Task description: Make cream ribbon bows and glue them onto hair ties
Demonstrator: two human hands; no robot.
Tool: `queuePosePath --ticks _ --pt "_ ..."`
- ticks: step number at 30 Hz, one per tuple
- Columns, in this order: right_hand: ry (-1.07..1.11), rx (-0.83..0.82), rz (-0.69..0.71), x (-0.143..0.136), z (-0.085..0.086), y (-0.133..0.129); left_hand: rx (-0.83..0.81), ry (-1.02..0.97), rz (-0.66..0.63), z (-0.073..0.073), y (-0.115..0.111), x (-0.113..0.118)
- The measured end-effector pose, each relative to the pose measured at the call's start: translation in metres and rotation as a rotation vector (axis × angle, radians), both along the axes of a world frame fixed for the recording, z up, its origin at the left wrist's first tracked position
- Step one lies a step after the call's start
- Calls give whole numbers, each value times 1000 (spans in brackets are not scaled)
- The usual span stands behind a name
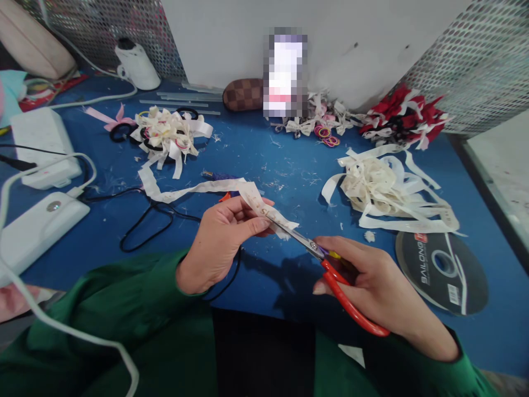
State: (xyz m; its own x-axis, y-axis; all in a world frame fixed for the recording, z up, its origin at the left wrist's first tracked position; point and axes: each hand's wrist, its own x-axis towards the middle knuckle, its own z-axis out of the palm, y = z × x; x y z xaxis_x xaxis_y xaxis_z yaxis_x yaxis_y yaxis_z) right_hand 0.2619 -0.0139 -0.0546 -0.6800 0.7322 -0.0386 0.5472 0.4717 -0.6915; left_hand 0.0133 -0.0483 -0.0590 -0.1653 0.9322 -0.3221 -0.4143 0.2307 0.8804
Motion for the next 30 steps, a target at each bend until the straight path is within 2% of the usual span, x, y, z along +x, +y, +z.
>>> queuePosePath --ticks 5,14,30 --pt "20 27 1 0 -2 0 11 -12 -2 0 1 0" --pt "-1 -82 -24 -3 -4 -2 8 -29 -24 -3 -1 1" --pt "33 -2 -2 -4 -4 0 20 -11 -48 -5 -1 0"
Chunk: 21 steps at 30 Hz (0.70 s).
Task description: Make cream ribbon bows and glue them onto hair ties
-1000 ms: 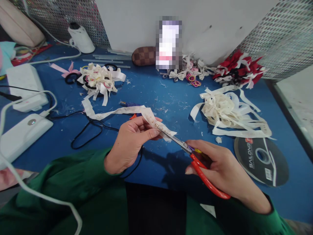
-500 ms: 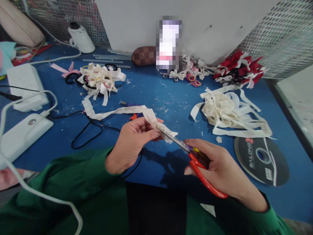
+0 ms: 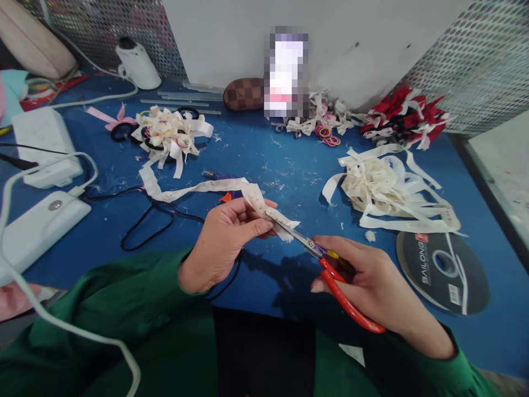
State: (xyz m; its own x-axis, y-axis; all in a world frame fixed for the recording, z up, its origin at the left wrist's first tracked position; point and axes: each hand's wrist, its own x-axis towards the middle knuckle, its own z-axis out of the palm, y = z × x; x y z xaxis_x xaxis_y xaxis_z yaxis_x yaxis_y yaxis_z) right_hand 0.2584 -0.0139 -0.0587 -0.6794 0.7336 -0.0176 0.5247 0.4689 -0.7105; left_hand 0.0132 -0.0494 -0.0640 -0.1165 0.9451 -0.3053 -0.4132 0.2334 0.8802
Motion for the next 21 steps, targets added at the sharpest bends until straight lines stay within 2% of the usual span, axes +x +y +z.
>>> queuePosePath --ticks 5,14,21 --pt "-5 14 -6 4 2 2 47 7 -37 1 -1 -2" --pt "1 17 -50 5 5 2 63 -24 172 2 1 -4" --pt "20 4 -75 5 3 1 13 -45 157 3 2 -2"
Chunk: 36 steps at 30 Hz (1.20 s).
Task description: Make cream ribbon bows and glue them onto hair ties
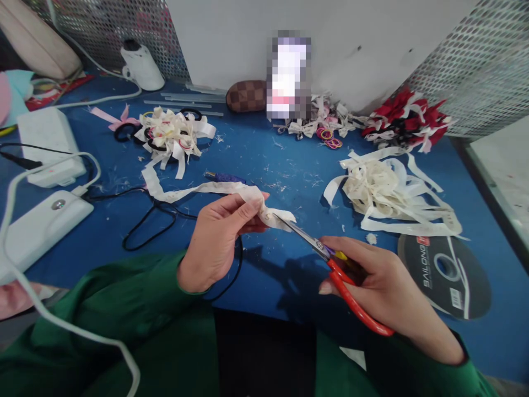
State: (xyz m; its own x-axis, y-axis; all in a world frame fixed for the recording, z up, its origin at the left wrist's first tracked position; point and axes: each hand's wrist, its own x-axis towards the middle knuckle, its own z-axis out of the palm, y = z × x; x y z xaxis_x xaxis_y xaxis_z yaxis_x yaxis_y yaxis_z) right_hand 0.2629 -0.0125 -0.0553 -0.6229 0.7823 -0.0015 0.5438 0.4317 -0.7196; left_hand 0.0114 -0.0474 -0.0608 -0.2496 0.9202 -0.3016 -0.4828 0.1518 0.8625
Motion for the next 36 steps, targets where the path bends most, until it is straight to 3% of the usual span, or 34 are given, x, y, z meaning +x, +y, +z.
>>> queuePosePath --ticks 21,30,36 --pt "11 8 -14 1 0 0 -16 70 -59 1 0 -1" --pt "-70 43 71 1 0 0 -31 43 -46 2 1 -1" --pt "-60 70 24 0 0 0 -24 120 -33 -1 0 0"
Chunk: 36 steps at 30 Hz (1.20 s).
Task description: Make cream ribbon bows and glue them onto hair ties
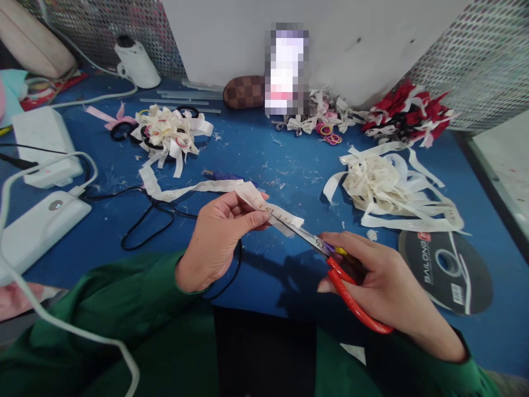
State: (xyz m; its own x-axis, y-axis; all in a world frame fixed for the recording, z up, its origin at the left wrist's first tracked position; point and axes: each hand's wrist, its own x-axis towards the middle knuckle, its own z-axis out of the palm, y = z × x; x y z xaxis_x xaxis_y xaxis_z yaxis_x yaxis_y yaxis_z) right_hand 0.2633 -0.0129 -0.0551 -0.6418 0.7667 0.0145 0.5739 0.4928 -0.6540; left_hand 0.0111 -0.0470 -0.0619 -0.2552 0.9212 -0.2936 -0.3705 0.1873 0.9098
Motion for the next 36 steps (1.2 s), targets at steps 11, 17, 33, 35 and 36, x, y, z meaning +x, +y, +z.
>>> queuePosePath --ticks 11,17,33,35,36 --pt "5 -17 49 -2 -2 0 -22 -46 -42 2 0 2" --pt "6 -37 45 0 -2 -1 -44 -23 -34 2 0 2" --pt "6 -49 42 -2 -2 -2 -57 -50 -50 1 0 2" --pt "3 -59 43 -3 -2 -2 -61 -59 -54 1 0 3" --pt "3 -60 43 -3 -2 -2 -60 -64 -53 2 0 3"
